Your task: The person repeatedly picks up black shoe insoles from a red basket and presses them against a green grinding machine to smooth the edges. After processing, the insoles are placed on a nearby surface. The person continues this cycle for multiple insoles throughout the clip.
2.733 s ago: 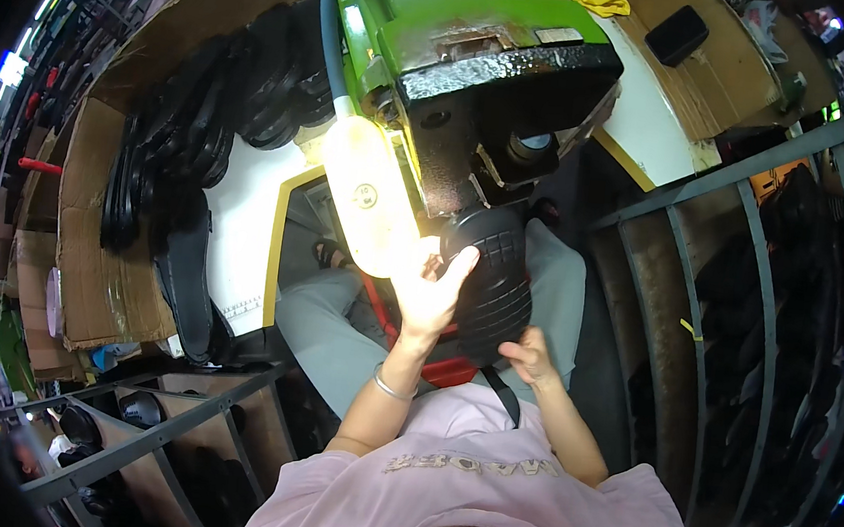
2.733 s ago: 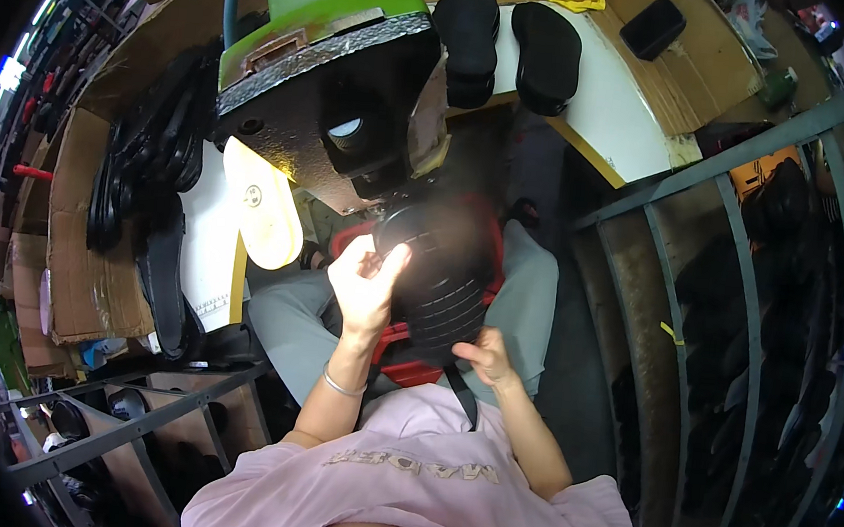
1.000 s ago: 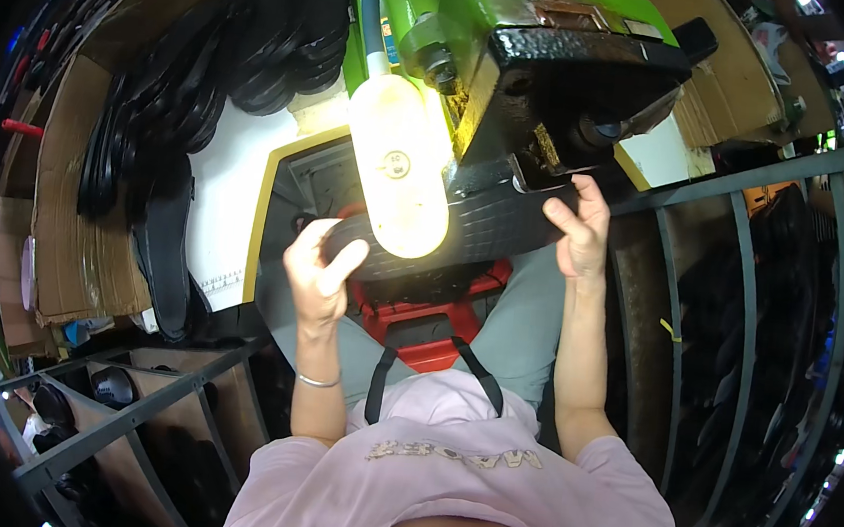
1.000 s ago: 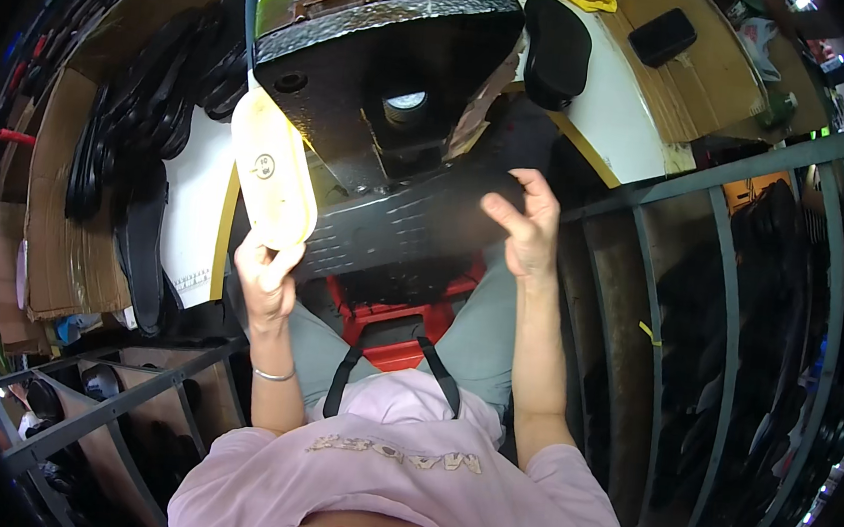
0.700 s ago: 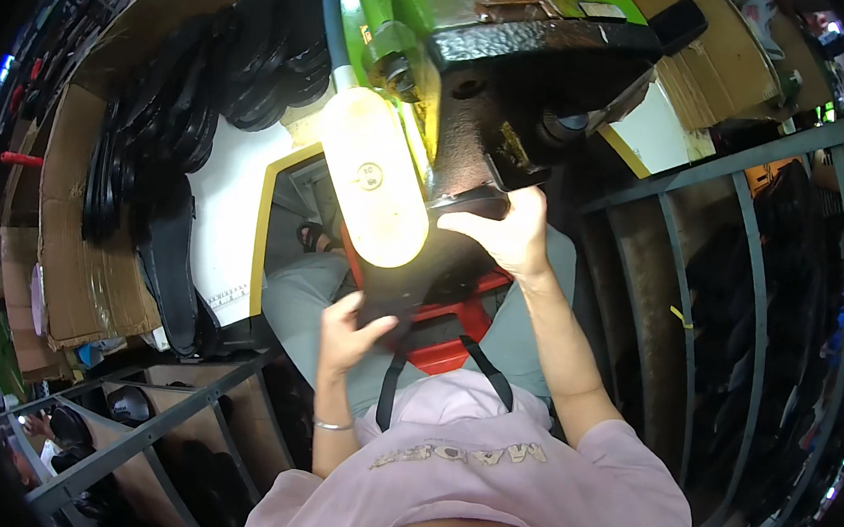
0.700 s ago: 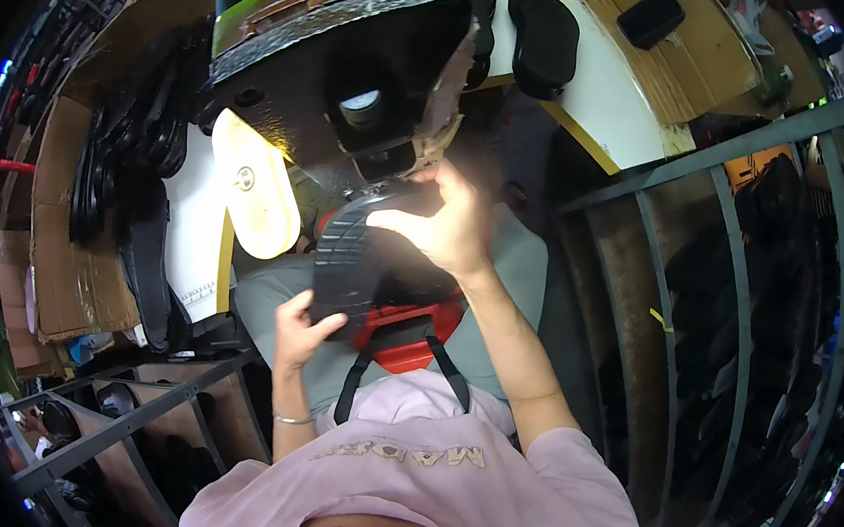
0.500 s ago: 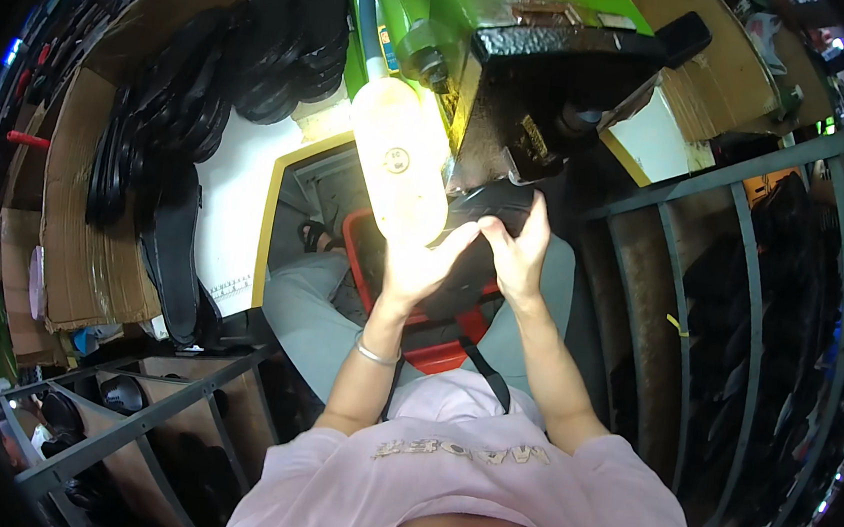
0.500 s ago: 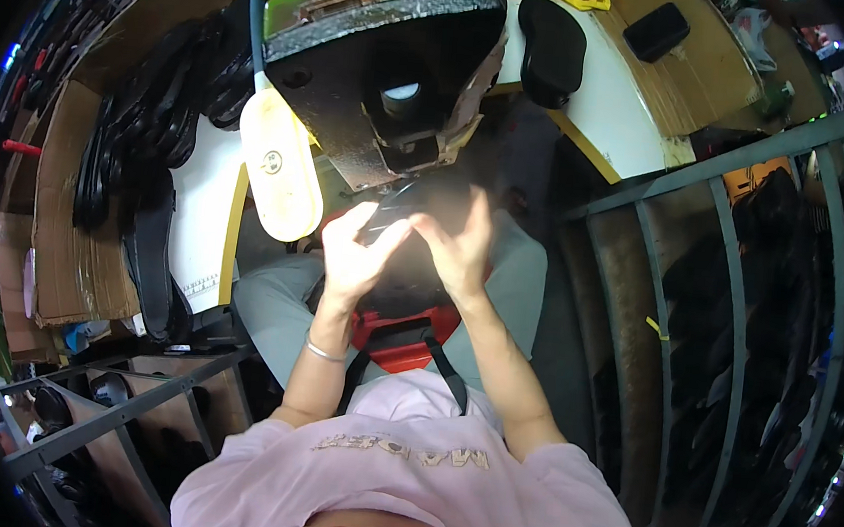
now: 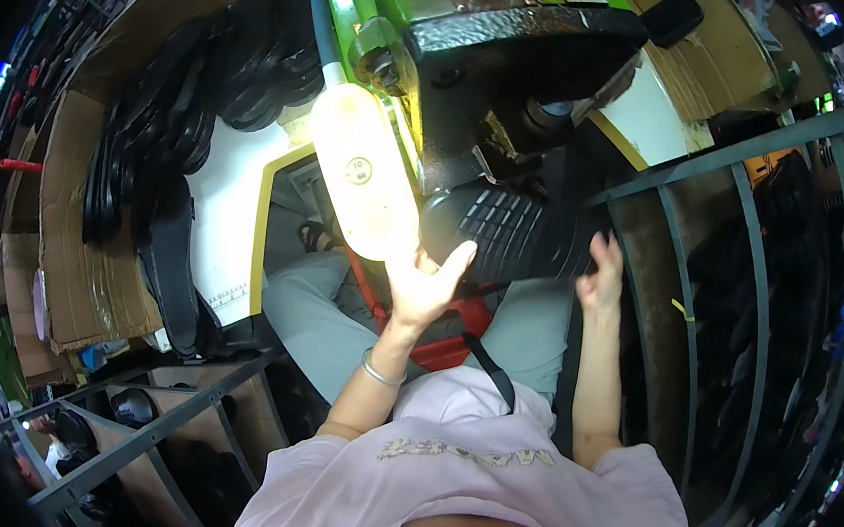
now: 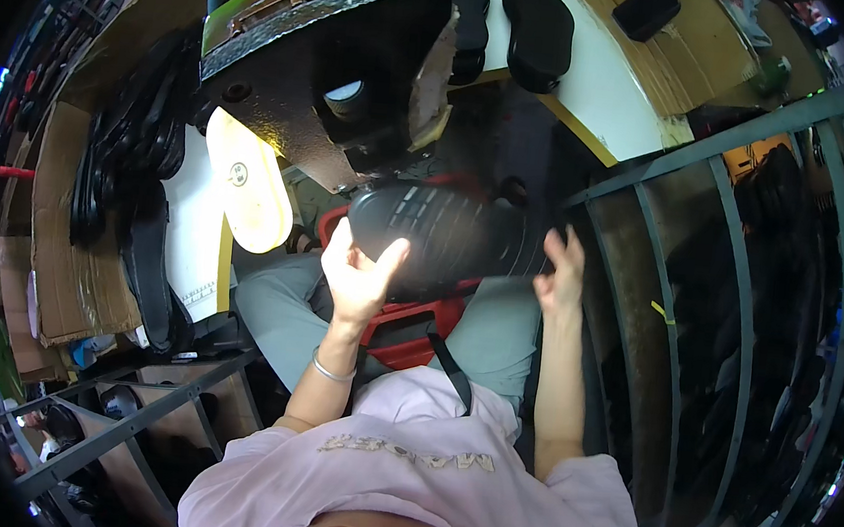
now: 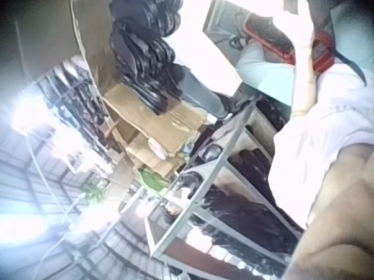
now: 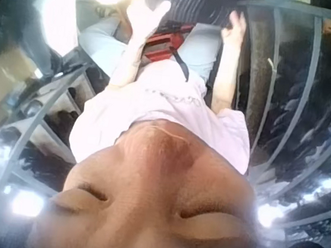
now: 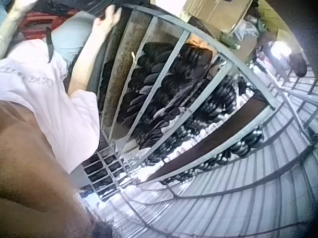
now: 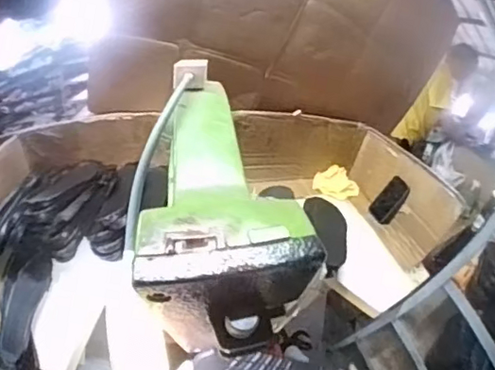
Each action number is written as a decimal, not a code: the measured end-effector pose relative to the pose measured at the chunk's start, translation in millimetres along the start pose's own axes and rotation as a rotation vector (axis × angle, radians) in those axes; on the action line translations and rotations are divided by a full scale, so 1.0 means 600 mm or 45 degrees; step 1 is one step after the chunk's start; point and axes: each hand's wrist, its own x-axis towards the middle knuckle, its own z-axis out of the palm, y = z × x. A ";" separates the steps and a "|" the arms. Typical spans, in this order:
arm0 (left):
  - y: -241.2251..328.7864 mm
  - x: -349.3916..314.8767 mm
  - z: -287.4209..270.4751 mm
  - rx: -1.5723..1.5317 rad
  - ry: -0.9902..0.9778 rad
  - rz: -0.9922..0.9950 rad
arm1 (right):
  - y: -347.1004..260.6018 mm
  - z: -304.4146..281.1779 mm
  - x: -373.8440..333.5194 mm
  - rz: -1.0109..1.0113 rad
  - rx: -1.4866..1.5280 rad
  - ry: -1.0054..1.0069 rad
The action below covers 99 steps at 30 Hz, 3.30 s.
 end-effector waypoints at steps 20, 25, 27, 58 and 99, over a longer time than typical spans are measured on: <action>-0.014 0.050 -0.361 -0.215 0.090 -0.274 | 0.039 0.269 -0.059 -0.313 -0.070 -0.835; -0.067 -0.065 -0.323 0.067 -0.059 -0.485 | 0.032 0.273 -0.042 -0.869 -0.556 -0.792; -0.078 -0.094 -0.261 0.065 0.021 -0.517 | 0.029 0.267 -0.038 -0.681 -0.500 -0.719; 0.096 -0.009 -0.319 0.685 0.424 -0.152 | -0.079 0.198 -0.078 -0.299 -0.457 -0.806; 0.109 -0.062 -0.133 0.144 0.546 0.142 | 0.095 -0.009 0.023 -0.273 -0.747 -0.875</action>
